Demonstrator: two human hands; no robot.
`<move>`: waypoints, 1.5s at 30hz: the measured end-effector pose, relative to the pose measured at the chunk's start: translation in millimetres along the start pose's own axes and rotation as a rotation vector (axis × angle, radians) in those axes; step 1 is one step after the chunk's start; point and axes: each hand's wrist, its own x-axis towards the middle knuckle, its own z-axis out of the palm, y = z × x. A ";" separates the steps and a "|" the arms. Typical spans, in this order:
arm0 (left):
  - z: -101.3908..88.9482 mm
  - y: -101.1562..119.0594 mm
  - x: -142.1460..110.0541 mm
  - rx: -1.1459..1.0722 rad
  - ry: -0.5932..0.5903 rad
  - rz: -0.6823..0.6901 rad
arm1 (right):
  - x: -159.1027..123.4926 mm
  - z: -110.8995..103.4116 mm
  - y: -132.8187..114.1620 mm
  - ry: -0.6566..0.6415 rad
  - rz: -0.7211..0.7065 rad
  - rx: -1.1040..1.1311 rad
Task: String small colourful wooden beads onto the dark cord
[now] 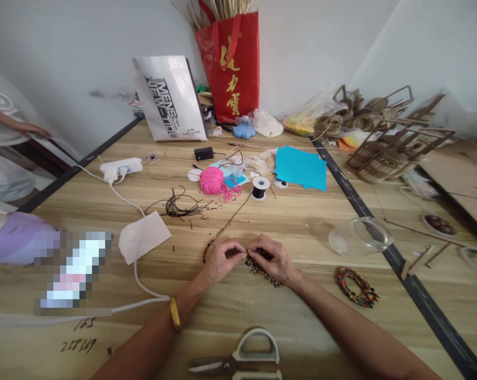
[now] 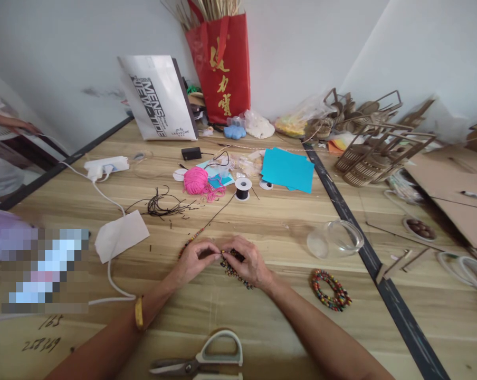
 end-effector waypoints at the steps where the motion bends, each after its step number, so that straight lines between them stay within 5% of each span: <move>1: 0.0 -0.1 0.1 -0.007 0.003 -0.010 | -0.2 0.1 0.3 -0.002 0.003 0.001; 45: 2.5 -2.4 -0.2 -0.077 0.018 -0.061 | 0.4 0.0 1.9 -0.029 -0.002 -0.004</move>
